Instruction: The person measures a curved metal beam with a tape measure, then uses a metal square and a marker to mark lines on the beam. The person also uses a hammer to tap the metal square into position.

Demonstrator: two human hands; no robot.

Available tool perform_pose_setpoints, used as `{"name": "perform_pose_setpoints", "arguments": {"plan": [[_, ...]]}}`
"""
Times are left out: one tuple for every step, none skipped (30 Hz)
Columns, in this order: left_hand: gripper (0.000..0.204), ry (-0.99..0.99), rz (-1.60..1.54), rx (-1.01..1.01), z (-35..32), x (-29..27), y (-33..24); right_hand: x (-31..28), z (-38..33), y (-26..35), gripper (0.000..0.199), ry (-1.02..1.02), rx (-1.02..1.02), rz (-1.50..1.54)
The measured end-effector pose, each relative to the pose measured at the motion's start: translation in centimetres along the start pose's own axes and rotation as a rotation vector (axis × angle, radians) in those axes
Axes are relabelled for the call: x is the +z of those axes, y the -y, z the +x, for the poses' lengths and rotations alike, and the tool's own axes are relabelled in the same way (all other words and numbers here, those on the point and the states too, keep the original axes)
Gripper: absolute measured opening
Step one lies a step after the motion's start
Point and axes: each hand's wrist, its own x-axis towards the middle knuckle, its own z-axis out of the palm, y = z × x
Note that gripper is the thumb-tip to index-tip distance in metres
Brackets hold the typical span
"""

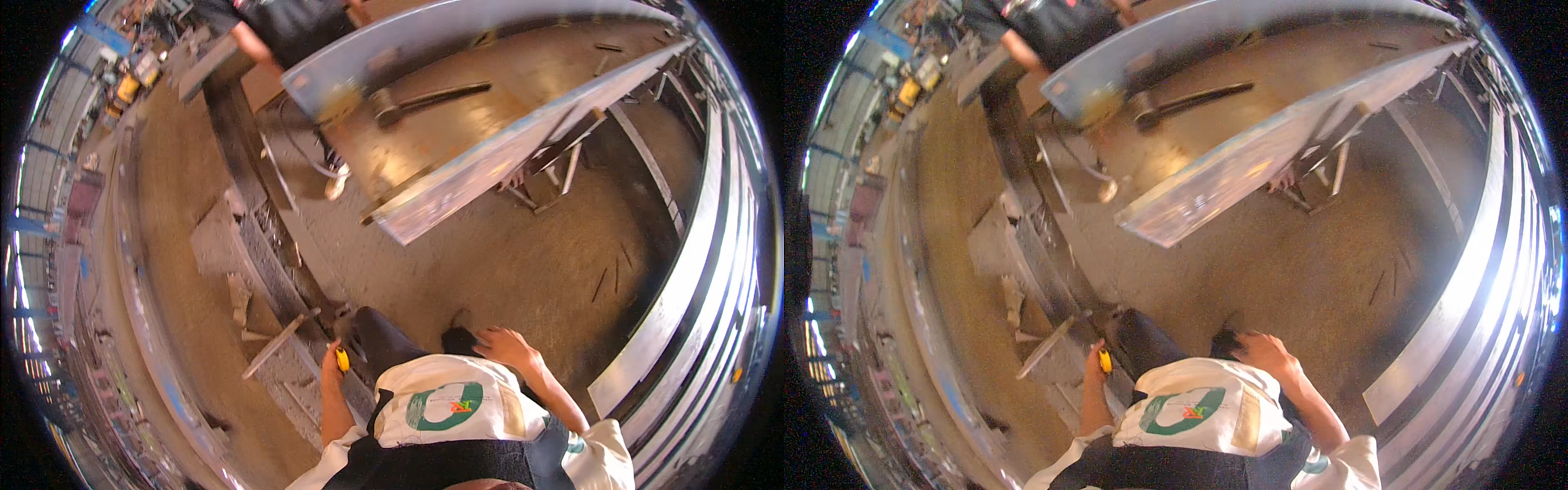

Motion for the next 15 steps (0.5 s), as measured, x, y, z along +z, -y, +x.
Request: {"name": "perform_pose_setpoints", "arguments": {"plan": [[0.029, 0.03, 0.023, 0.007, 0.0, 1.9, 0.4, 0.9, -1.2, -4.4, 0.049, 0.003, 0.044, -0.01], [0.028, 0.044, 0.033, 0.006, 0.7, 2.9, 1.9, 1.3, -2.2, -7.8, 0.05, 0.026, 0.078, -0.026], [0.027, 0.064, 0.047, 0.002, 1.0, 4.4, 3.2, 1.1, -3.6, -10.0, 0.05, -0.018, 0.135, -0.007], [0.027, 0.088, 0.103, -0.003, 0.6, 6.4, 4.4, 0.6, -4.7, -11.9, 0.05, -0.067, 0.192, 0.006], [0.026, 0.111, 0.162, -0.006, -0.1, 8.6, 5.4, -0.2, -5.6, -13.2, 0.051, -0.117, 0.247, 0.022], [0.026, 0.132, 0.216, -0.009, -0.6, 10.5, 6.1, -1.2, -6.1, -14.3, 0.05, -0.12, 0.259, 0.015], [0.024, 0.171, 0.255, -0.064, 0.8, 10.9, 7.8, -2.9, -6.2, -14.1, 0.049, -0.114, 0.256, 0.004], [0.025, 0.208, 0.271, -0.074, 1.5, 12.2, 8.8, -4.1, -5.7, -14.1, 0.048, -0.102, 0.251, -0.008], [0.025, 0.235, 0.281, -0.092, 1.6, 13.5, 10.2, -4.9, -4.8, -13.9, 0.05, -0.061, 0.216, 0.005], [0.025, 0.251, 0.28, -0.119, 0.9, 14.0, 11.7, -5.5, -3.9, -13.5, 0.051, -0.004, 0.176, 0.013], [0.026, 0.255, 0.322, -0.134, -0.5, 15.5, 12.0, -6.6, -2.6, -12.8, 0.052, 0.049, 0.137, 0.006], [0.027, 0.266, 0.356, -0.142, -2.5, 17.7, 11.3, -9.1, -2.3, -9.9, 0.051, 0.099, 0.092, 0.317], [0.028, 0.27, 0.389, -0.144, -4.7, 19.7, 10.5, -11.2, -1.9, -6.2, 0.049, 0.163, 0.045, 0.632], [0.028, 0.275, 0.407, -0.143, -5.8, 20.8, 10.5, -12.3, -0.3, -3.5, 0.048, 0.112, -0.239, 0.454], [0.028, 0.28, 0.414, -0.131, -6.3, 21.1, 11.1, -12.1, 1.4, -1.9, 0.048, 0.072, -0.469, 0.286]]}}
